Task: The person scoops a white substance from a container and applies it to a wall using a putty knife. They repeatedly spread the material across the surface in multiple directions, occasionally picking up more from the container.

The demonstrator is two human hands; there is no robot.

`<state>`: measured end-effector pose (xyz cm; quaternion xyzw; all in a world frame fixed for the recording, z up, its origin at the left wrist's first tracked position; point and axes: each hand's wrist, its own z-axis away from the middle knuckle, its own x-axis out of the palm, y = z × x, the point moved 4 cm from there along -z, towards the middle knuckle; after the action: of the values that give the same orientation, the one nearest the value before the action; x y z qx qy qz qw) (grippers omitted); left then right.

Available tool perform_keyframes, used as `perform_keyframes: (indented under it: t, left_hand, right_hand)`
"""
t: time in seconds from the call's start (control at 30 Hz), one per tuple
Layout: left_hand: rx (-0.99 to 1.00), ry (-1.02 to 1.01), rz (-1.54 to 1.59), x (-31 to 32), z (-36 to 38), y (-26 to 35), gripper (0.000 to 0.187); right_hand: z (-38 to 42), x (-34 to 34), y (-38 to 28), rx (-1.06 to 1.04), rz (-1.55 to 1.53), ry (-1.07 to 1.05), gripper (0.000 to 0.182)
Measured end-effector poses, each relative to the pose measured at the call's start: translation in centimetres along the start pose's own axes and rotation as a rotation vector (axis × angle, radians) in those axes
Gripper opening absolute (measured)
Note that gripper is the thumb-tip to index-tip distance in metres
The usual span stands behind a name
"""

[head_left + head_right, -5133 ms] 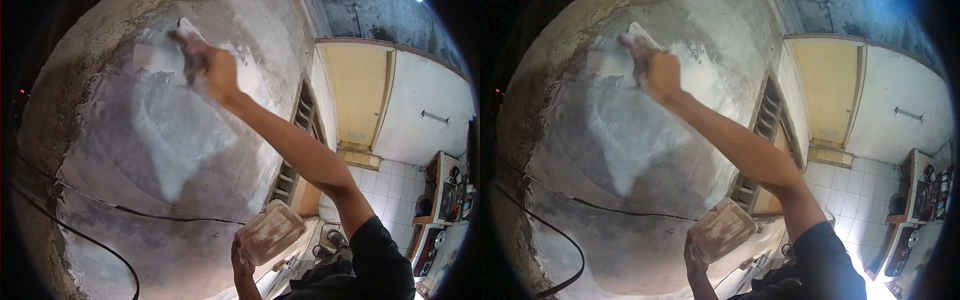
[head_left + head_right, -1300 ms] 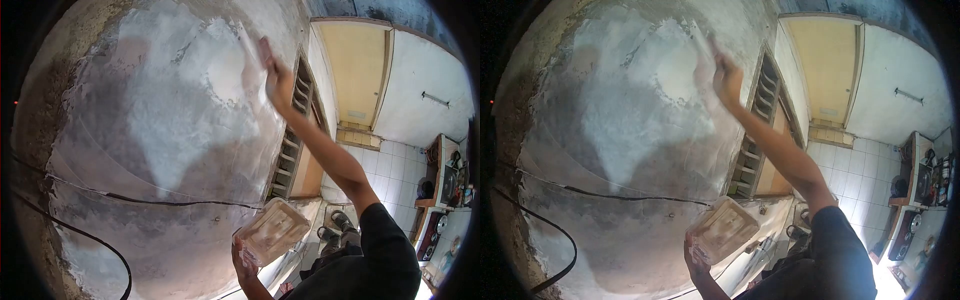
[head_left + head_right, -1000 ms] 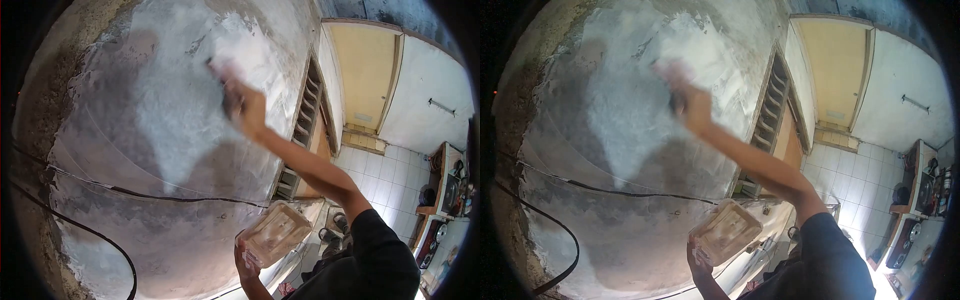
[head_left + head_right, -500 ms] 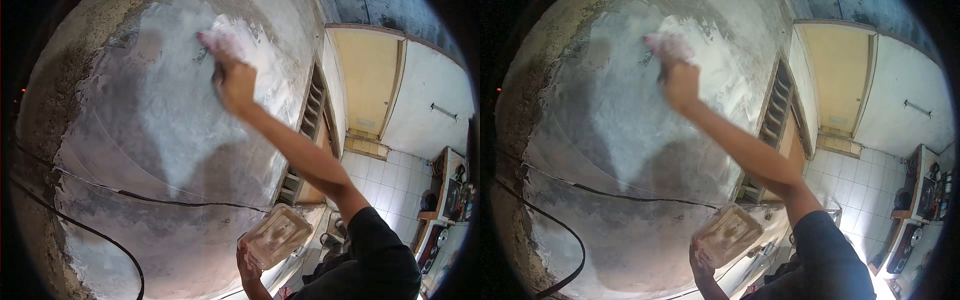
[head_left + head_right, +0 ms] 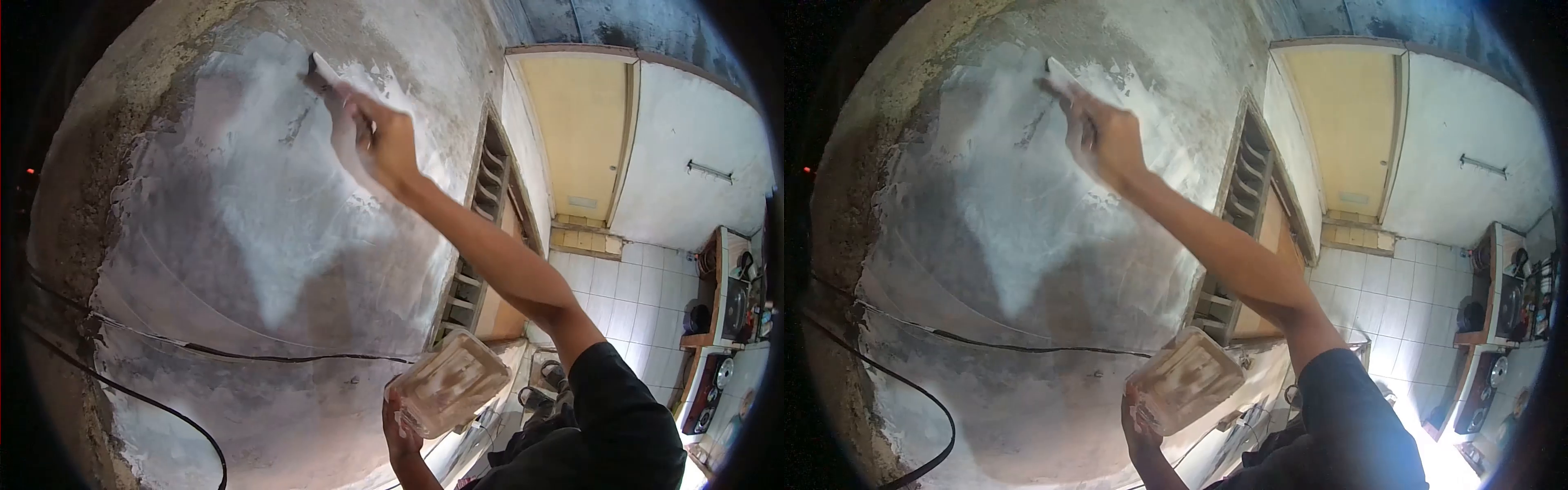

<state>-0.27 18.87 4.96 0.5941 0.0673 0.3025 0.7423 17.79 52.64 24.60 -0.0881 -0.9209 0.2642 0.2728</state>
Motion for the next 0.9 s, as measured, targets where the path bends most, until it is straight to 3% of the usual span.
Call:
perform_keyframes:
  t: [0.07, 0.13, 0.2, 0.23, 0.3, 0.37, 0.4, 0.43, 0.5, 0.53, 0.6, 0.63, 0.67, 0.7, 0.73, 0.77, 0.8, 0.87, 0.9]
  left_hand:
    - [-0.028, 0.051, 0.107, -0.5, 0.3, -0.3, 0.039]
    - [-0.044, 0.094, 0.117, -1.8, 0.2, -0.8, 0.039]
    - [-0.055, -0.065, 0.077, -0.8, 0.0, -0.2, 0.039]
    - [-0.062, -0.060, 0.079, -0.9, 0.3, -0.5, 0.039]
    - [0.236, -0.276, -0.126, -0.7, 0.9, 0.5, 0.059]
    - [0.229, -0.190, -0.117, -1.2, 1.4, 0.5, 0.058]
    - [0.223, -0.111, -0.100, -1.6, 1.5, 0.5, 0.056]
    - [0.230, -0.103, -0.098, -2.5, 1.4, 0.1, 0.056]
    - [0.048, 0.176, 0.046, -6.2, 1.3, -1.9, 0.043]
    - [0.047, 0.181, 0.046, -6.3, 1.6, -1.9, 0.043]
    - [0.184, 0.109, -0.302, -5.7, 1.7, -1.4, 0.051]
    - [0.187, 0.107, -0.301, -5.1, 1.8, -0.8, 0.051]
    - [0.095, 0.122, -0.143, -4.6, 1.9, -0.4, 0.045]
    - [-0.003, 0.140, 0.012, -4.3, 2.2, -0.3, 0.039]
    - [-0.007, 0.141, 0.012, -4.9, 2.1, -0.6, 0.039]
    - [-0.028, 0.115, 0.068, -5.6, 1.8, -1.2, 0.040]
    - [-0.049, 0.087, 0.125, -5.9, 1.6, -1.6, 0.040]
    - [0.000, 0.066, 0.016, -5.4, 1.5, -1.5, 0.047]
    - [0.053, 0.051, -0.094, -5.1, 1.6, -1.3, 0.054]
  right_hand:
    - [3.3, 1.7, -1.2, 0.032, -0.015, -0.158, 0.027]
    - [8.1, 3.3, -3.0, -0.093, -0.246, -0.244, 0.030]
    - [10.6, 2.6, -7.1, -0.307, -0.173, -0.299, 0.036]
    - [10.4, 2.0, -7.4, -0.301, -0.171, -0.305, 0.036]
    - [9.9, 0.8, -7.4, -0.124, -0.429, -0.419, 0.048]
    - [7.1, -2.0, -5.7, -0.154, -0.427, -0.163, 0.026]
    - [5.8, -3.2, -4.1, -0.056, -0.234, -0.134, 0.015]
    - [5.1, -3.9, -0.6, 0.079, -0.124, -0.024, 0.013]
    - [3.3, -5.0, 5.4, 0.195, 0.123, 0.081, 0.016]
    - [3.1, -5.4, 7.2, 0.236, 0.237, 0.134, 0.019]
    - [4.9, -4.5, 9.2, 0.176, 0.227, 0.104, 0.021]
    - [4.6, -4.0, 7.8, 0.114, 0.217, 0.075, 0.023]
    - [6.5, -3.3, 6.4, 0.276, 0.152, -0.040, 0.021]
    - [8.1, -2.1, 4.6, 0.244, -0.073, -0.060, 0.023]
    - [9.7, -1.3, 2.8, 0.236, -0.040, -0.162, 0.021]
    - [11.4, -0.8, 0.9, 0.047, 0.028, -0.154, 0.020]
    - [13.3, 0.3, -0.4, 0.012, -0.072, -0.277, 0.021]
    - [14.9, 0.1, -6.3, -0.025, -0.175, -0.446, 0.043]
    - [14.1, -0.3, -7.1, -0.026, -0.169, -0.444, 0.043]
